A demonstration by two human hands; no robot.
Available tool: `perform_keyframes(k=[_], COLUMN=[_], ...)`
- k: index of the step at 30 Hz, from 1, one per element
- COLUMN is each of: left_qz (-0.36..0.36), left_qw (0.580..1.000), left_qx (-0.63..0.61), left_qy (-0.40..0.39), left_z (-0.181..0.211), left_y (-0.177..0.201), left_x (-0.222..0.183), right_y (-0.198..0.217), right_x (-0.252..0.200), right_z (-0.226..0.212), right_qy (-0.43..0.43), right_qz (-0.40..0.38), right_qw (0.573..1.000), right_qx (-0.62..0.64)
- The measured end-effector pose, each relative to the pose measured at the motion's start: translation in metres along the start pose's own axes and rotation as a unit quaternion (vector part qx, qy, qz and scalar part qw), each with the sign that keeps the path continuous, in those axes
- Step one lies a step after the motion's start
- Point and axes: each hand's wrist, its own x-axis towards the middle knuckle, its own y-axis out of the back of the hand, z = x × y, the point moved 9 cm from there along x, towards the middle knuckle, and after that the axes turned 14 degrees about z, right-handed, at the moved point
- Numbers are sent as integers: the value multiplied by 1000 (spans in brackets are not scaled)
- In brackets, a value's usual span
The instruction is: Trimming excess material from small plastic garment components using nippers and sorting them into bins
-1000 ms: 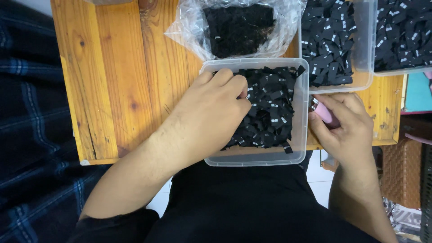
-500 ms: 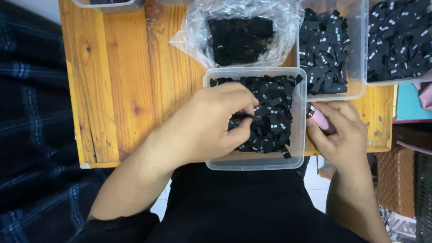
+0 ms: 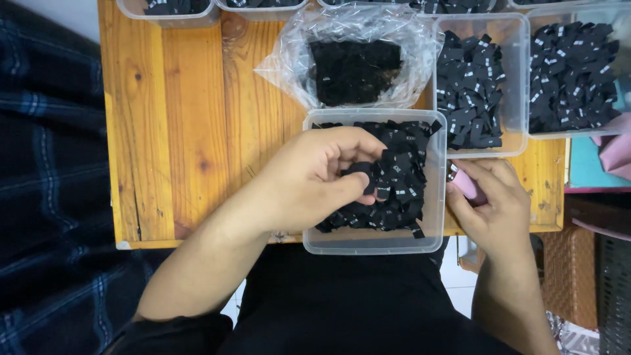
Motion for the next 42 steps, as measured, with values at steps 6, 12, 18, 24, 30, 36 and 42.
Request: perform_keyframes(k=[6, 12, 18, 24, 30, 36, 42], left_qz=[19, 47, 43, 53, 73, 69, 56], left_qw=[995, 968, 899, 873, 884, 881, 895], left_qx=[-97, -236, -424, -471, -456, -461, -432], left_qy=[-13, 71, 98, 111, 72, 83, 95], left_z=[-13, -30, -47, -50, -44, -50, -44], left_y=[4, -1, -13, -19, -10, -14, -20], left_x=[2, -1, -11, -15, -11, -9, -11], right_y=[0, 9, 17, 14, 17, 61, 51], right_x=[-1, -4, -12, -11, -12, -8, 24], right_z=[0, -2, 11, 13, 8, -12, -51], right_qy=[-3, 9, 0, -16, -65, -76, 0], right_qz=[7, 36, 44, 11, -65, -64, 20], right_qw=[1000, 999, 998, 1000, 995, 994, 989], right_qx=[10, 11, 43, 5, -48, -38, 143])
